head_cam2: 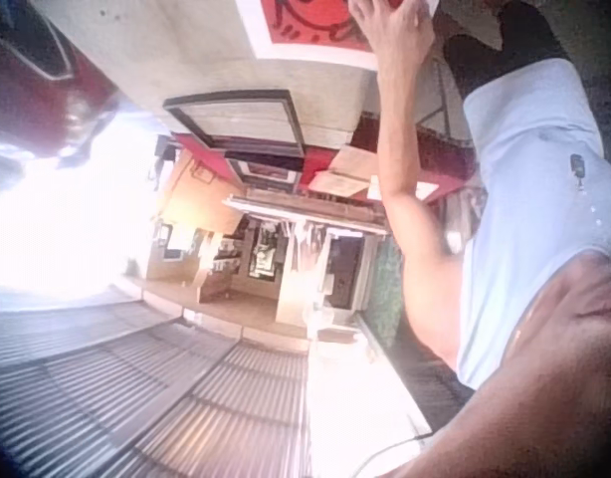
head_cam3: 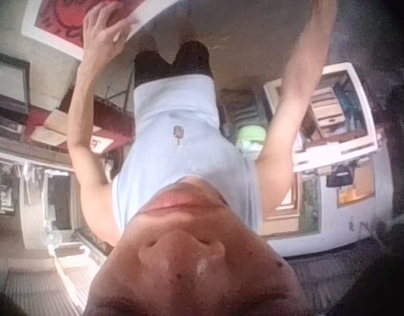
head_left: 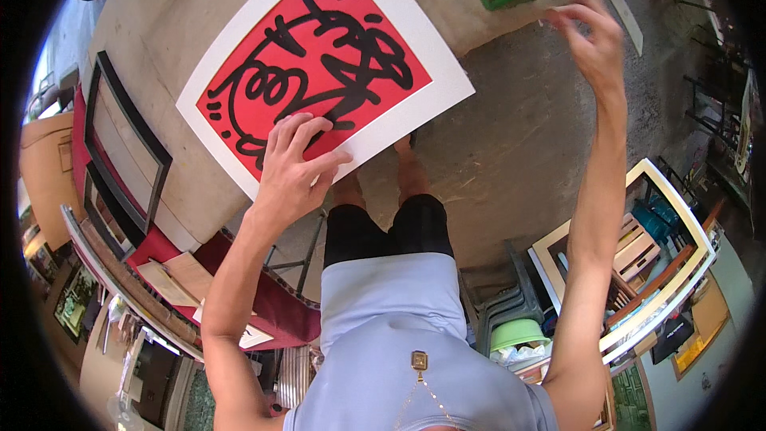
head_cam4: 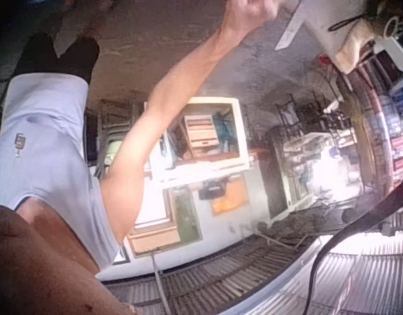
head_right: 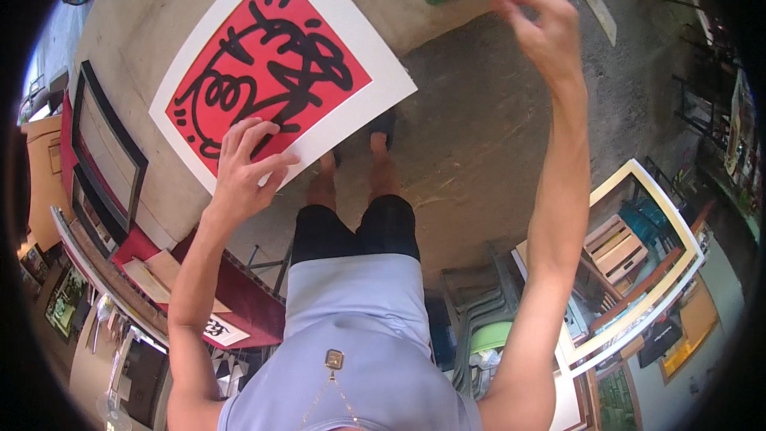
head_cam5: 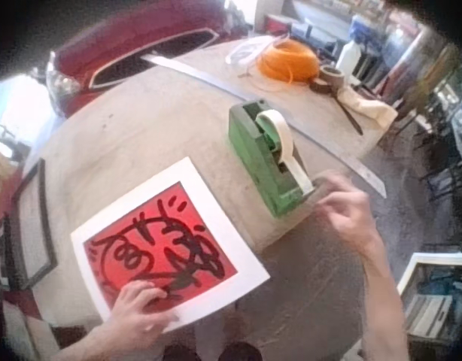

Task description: The person tapes a red artwork with black lettering onto a wooden board, then repeats the process with a yellow artwork. They use small pieces of tape to secure each piece to the board and place the finished boards on a nearby table.

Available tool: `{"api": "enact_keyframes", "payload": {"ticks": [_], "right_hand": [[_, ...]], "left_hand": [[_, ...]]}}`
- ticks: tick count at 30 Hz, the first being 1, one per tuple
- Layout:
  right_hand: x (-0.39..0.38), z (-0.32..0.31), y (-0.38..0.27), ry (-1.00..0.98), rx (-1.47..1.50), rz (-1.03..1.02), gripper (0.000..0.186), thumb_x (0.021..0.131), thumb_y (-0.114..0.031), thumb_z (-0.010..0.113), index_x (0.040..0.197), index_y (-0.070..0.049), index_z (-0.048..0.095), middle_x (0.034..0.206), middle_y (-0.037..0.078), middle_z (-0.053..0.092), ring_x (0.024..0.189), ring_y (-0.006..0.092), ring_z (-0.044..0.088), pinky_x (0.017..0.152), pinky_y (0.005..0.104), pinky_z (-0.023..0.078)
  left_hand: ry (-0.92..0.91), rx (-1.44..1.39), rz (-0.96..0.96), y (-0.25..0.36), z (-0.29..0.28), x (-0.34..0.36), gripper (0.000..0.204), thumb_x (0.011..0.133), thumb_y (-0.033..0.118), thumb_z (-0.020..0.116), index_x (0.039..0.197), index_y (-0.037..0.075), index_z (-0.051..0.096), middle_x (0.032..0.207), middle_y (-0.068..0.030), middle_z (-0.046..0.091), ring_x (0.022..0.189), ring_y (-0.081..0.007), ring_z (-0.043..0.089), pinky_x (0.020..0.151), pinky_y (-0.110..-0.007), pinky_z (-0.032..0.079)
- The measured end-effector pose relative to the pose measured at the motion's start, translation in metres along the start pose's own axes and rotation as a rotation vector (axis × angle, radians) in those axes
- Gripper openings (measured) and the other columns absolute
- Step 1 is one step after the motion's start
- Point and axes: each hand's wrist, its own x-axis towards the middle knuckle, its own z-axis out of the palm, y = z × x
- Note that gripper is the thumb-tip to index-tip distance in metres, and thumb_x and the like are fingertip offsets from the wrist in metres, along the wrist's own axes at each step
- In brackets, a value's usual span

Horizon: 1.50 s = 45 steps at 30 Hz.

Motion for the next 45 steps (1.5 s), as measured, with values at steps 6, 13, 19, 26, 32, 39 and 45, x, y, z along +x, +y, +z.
{"api": "enact_keyframes", "payload": {"ticks": [6, 13, 19, 26, 32, 39, 45], "right_hand": [[-0.111, 0.059, -0.118, 0.410, 0.543, 0.611, 0.017, 0.092, -0.010, 0.072, 0.107, -0.005, 0.075, 0.109, 0.004, 0.068, 0.099, 0.0123, 0.063, 0.087, 0.0248, 0.054], [-0.177, 0.183, -0.251, 0.540, 1.317, 0.937, 0.024, 0.088, 0.000, 0.074, 0.112, 0.002, 0.072, 0.097, 0.005, 0.071, 0.089, 0.0085, 0.064, 0.081, 0.0233, 0.053], [-0.179, 0.208, -0.279, 0.549, 1.437, 1.019, 0.038, 0.086, 0.001, 0.076, 0.123, 0.004, 0.066, 0.089, 0.006, 0.072, 0.080, 0.0082, 0.065, 0.075, 0.0239, 0.054], [-0.176, 0.221, -0.274, 0.595, 1.426, 0.984, 0.018, 0.088, -0.006, 0.076, 0.102, 0.002, 0.070, 0.085, 0.007, 0.072, 0.072, 0.0082, 0.066, 0.066, 0.0215, 0.052], [-0.169, 0.221, -0.273, 0.570, 1.381, 1.006, 0.014, 0.089, -0.010, 0.076, 0.096, 0.001, 0.071, 0.082, 0.006, 0.072, 0.069, 0.0088, 0.067, 0.062, 0.0203, 0.050], [-0.169, 0.223, -0.273, 0.582, 1.351, 1.017, 0.015, 0.088, -0.011, 0.077, 0.095, 0.001, 0.071, 0.081, 0.006, 0.072, 0.068, 0.0091, 0.067, 0.060, 0.0200, 0.050], [-0.168, 0.224, -0.274, 0.592, 1.383, 1.019, 0.016, 0.088, -0.011, 0.077, 0.095, 0.002, 0.071, 0.081, 0.007, 0.072, 0.068, 0.0098, 0.068, 0.060, 0.0206, 0.050]], "left_hand": [[-0.007, -0.011, 0.122, -0.009, 0.006, 0.006, 0.041, 0.062, 0.006, 0.078, 0.102, 0.019, 0.075, 0.120, -0.0049, 0.060, 0.117, -0.0315, 0.051, 0.098, -0.046, 0.040], [0.036, 0.067, 0.269, -0.016, 0.017, 0.002, 0.052, 0.056, 0.016, 0.081, 0.108, 0.019, 0.074, 0.110, 0.0011, 0.065, 0.099, -0.0253, 0.056, 0.090, -0.040, 0.040], [0.112, 0.115, 0.298, -0.020, 0.026, -0.007, 0.052, 0.057, 0.017, 0.080, 0.109, 0.021, 0.076, 0.112, 0.0024, 0.067, 0.099, -0.0244, 0.056, 0.090, -0.038, 0.039], [0.215, 0.143, 0.317, -0.022, 0.035, -0.008, 0.049, 0.056, 0.017, 0.080, 0.104, 0.022, 0.078, 0.109, 0.0033, 0.068, 0.097, -0.0239, 0.056, 0.090, -0.036, 0.040], [0.244, 0.129, 0.300, -0.023, 0.040, -0.009, 0.047, 0.056, 0.016, 0.080, 0.102, 0.023, 0.079, 0.107, 0.0038, 0.069, 0.098, -0.0237, 0.056, 0.090, -0.036, 0.040], [0.270, 0.110, 0.300, -0.024, 0.042, -0.008, 0.044, 0.057, 0.016, 0.076, 0.101, 0.023, 0.078, 0.106, 0.0063, 0.067, 0.098, -0.0213, 0.057, 0.089, -0.036, 0.037], [0.250, 0.118, 0.286, -0.023, 0.040, -0.009, 0.045, 0.058, 0.017, 0.078, 0.102, 0.024, 0.079, 0.107, 0.0058, 0.068, 0.100, -0.0220, 0.056, 0.091, -0.036, 0.038]]}}
